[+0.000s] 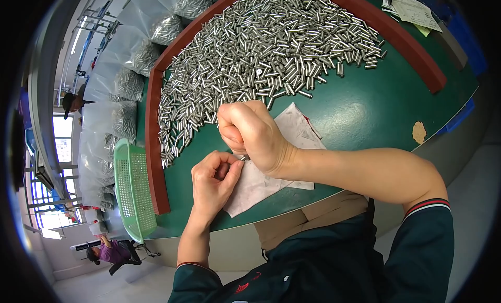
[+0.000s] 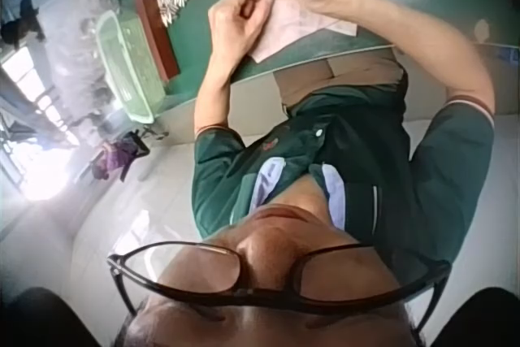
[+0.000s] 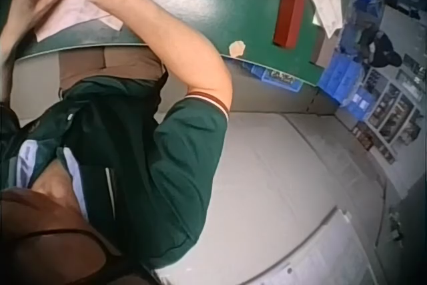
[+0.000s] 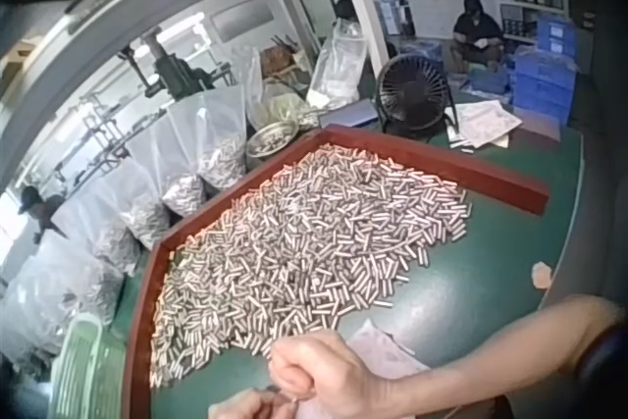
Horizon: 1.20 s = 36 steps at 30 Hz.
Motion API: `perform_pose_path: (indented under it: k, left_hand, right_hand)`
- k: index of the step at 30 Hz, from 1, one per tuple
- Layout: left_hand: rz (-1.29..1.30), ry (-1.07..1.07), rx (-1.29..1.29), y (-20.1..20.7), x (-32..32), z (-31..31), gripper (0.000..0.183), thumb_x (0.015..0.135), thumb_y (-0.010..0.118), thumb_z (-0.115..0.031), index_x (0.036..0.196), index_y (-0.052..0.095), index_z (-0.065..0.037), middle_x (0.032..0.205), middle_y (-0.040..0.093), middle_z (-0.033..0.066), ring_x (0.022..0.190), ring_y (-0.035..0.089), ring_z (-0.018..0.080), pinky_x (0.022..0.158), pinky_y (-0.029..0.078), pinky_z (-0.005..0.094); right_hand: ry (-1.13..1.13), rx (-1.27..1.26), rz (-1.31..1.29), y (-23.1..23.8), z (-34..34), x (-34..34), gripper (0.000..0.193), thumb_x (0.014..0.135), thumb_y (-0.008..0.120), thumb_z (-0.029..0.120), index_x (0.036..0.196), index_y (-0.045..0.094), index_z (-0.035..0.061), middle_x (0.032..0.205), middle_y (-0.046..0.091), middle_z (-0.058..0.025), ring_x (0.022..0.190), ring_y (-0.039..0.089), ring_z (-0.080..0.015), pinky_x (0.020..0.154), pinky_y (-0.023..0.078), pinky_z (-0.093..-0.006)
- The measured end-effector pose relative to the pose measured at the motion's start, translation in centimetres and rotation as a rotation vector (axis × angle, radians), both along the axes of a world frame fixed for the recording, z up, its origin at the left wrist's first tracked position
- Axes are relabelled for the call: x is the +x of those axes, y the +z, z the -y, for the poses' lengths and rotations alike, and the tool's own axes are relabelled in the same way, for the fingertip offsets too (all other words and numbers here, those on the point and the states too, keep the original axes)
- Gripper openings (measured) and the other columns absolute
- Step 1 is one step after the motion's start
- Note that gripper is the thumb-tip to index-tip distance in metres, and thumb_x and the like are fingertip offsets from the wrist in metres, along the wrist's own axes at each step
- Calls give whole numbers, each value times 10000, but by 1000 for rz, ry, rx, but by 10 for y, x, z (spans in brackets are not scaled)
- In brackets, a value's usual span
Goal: Assembling small cylindrical metal components by hand at a factory workstation.
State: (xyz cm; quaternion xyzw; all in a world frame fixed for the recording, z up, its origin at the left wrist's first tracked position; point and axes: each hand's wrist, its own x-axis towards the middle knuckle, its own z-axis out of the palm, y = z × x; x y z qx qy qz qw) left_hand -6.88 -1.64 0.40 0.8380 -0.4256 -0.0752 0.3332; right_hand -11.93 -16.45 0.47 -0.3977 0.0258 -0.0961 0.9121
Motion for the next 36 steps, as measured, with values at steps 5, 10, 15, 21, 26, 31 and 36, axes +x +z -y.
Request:
perform_pose_path:
  k: [5,10,15,21,26,31,36]
  left_hand:
    - [-12,7,5,-1,0,0,96,681,656,-36,683,562,-18,517,415,47,421,382,151,404,328,281]
    - [-51,30,28,2,-2,1,95,688,657,-32,690,564,-10,514,432,50,420,387,146,405,335,276]
    - [-84,42,29,5,-3,3,102,698,656,-41,691,562,-1,498,436,56,415,397,149,406,341,278]
    - [-90,9,39,5,0,-1,97,710,652,-48,710,573,9,482,419,65,407,393,164,409,340,288]
    - [-150,10,53,5,1,0,98,713,649,-45,716,576,19,475,376,50,413,345,137,411,328,274]
    - [-151,41,33,0,-1,2,104,707,653,-43,719,573,22,478,375,30,428,337,111,412,326,261]
    - [-146,61,90,5,-1,4,115,690,658,-48,728,566,10,483,357,22,424,334,110,412,322,256]
  right_hand:
    - [-3,-2,-2,-1,0,0,343,814,310,191,484,273,108,414,268,12,409,188,-79,411,168,-244]
    - [-4,-14,10,-1,-2,0,365,830,326,210,484,284,101,421,267,15,416,200,-80,414,173,-244]
    - [-43,-119,41,3,-11,-3,364,830,337,216,491,282,95,452,267,21,445,219,-74,436,198,-234]
    - [-154,-413,155,5,-17,-2,358,823,345,208,493,272,89,477,279,20,468,244,-72,452,217,-234]
    - [-186,-357,135,6,-17,2,322,792,351,169,496,271,69,467,280,16,460,239,-71,434,212,-237]
    - [-98,-171,57,5,-7,3,325,793,342,170,486,273,87,440,267,17,416,226,-70,399,185,-232]
    - [-98,101,58,12,17,8,332,805,329,180,487,255,118,421,237,26,393,189,-74,391,159,-239]
